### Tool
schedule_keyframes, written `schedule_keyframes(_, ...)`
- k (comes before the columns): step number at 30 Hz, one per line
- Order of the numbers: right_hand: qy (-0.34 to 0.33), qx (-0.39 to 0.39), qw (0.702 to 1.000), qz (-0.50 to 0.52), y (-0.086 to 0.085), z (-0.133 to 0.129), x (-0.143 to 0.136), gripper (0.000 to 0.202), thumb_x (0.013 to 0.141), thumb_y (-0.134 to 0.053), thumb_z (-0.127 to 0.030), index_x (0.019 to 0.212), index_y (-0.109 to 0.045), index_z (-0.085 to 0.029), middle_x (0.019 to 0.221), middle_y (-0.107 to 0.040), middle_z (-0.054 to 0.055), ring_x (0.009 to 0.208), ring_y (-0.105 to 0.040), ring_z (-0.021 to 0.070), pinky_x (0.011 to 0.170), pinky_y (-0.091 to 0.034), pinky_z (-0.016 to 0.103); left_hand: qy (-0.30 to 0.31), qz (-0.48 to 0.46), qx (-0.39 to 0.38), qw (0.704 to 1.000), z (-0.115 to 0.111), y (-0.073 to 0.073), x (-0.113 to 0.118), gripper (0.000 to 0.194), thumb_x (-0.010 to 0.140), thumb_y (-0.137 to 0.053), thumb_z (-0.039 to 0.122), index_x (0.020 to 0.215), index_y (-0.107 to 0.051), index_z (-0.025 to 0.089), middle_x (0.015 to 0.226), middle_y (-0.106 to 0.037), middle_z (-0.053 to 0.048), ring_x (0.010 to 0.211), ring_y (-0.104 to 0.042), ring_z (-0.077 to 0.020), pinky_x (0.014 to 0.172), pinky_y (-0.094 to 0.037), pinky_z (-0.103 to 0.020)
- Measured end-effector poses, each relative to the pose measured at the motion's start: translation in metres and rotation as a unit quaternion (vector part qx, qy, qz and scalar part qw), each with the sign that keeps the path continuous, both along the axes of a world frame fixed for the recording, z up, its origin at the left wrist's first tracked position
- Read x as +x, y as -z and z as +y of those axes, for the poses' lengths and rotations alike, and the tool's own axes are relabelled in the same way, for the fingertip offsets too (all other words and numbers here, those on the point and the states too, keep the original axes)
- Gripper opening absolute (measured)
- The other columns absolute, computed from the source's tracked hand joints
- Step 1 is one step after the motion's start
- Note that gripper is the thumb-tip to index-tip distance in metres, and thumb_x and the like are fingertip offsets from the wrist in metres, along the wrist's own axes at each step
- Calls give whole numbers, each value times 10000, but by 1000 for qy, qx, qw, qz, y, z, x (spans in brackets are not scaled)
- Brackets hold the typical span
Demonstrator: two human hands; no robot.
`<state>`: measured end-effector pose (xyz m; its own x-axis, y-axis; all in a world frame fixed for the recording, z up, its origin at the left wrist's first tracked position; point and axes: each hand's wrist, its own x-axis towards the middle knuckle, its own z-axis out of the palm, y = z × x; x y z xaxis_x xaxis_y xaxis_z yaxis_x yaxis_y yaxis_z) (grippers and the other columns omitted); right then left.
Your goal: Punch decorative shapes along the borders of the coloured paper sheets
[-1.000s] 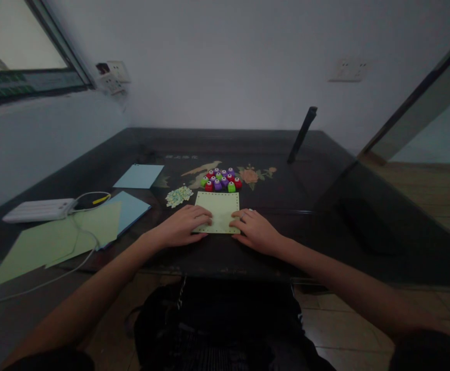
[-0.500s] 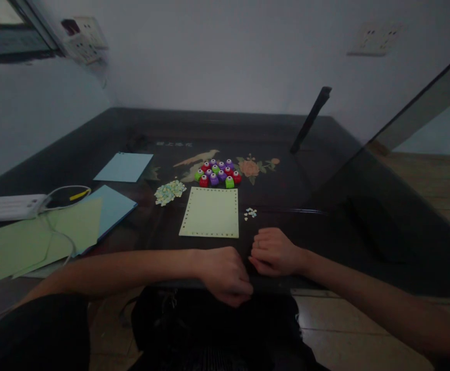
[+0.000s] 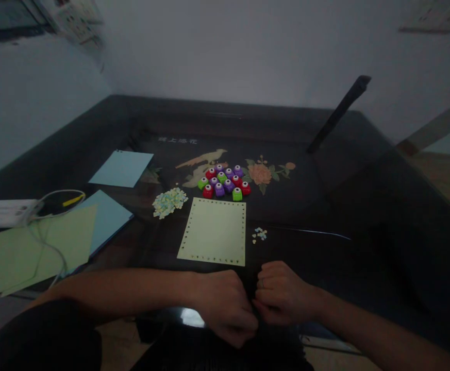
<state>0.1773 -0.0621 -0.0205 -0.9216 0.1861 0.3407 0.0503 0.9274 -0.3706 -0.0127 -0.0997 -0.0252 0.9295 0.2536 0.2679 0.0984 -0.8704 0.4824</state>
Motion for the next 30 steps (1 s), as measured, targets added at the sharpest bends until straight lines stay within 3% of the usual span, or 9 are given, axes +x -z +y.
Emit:
schedule_keyframes(11, 13, -26, 1000, -2, -2, 0, 1, 308, 843, -422, -183, 540, -473, -209, 461, -528, -15, 461, -434, 125, 502, -215, 330, -34, 3, -17, 999, 2, -4, 1, 256, 732, -630, 296, 546, -468, 226, 515, -617, 51, 460, -531, -118, 388, -329, -287)
schedule_keyframes(18, 30, -10, 999, 1, -3, 5, 1, 311, 834, -417, -170, 531, -472, -210, 454, -516, -20, 456, -416, 126, 495, -219, 331, -22, -19, -24, 999, -1, 0, 2, 268, 770, -588, 303, 553, -447, 231, 493, -592, 43, 474, -529, -120, 395, -332, -280)
schedule_keyframes(20, 38, 5, 999, 5, -4, 7, 1, 308, 829, -422, -165, 529, -479, -207, 454, -512, -21, 456, -409, 124, 494, -222, 328, -23, -46, -11, 999, -2, -6, 2, 292, 788, -564, 298, 539, -429, 226, 472, -566, 41, 464, -516, -116, 409, -342, -282)
schedule_keyframes(23, 62, 32, 998, 12, -9, 10, 3, 317, 843, -426, -163, 535, -491, -203, 460, -509, -18, 462, -414, 124, 502, -235, 319, -45, -72, 23, 996, 6, -25, -8, 302, 845, -498, 297, 557, -455, 217, 479, -554, 30, 467, -509, -114, 437, -350, -288)
schedule_keyframes(24, 76, 42, 996, 17, -12, 12, 4, 323, 849, -425, -161, 536, -494, -202, 464, -509, -16, 465, -417, 124, 505, -241, 315, -67, -58, 36, 995, 11, -33, -14, 287, 872, -468, 294, 597, -491, 215, 507, -568, 22, 487, -517, -121, 446, -351, -291)
schedule_keyframes(26, 114, 58, 991, 30, -19, 18, 8, 335, 863, -430, -159, 538, -496, -202, 475, -510, -12, 470, -421, 125, 510, -256, 308, -176, -14, 38, 984, 27, -48, -33, 203, 894, -436, 253, 751, -571, 202, 600, -609, 1, 555, -545, -134, 523, -404, -281)
schedule_keyframes(30, 230, 35, 972, 29, -33, 39, 6, 280, 900, -459, -189, 642, -569, -188, 578, -577, 16, 556, -497, 141, 566, -363, 288, -432, 51, 65, 898, 62, -57, -84, 225, 911, -406, 236, 1033, -582, 168, 846, -649, -62, 815, -600, -200, 755, -463, -343)
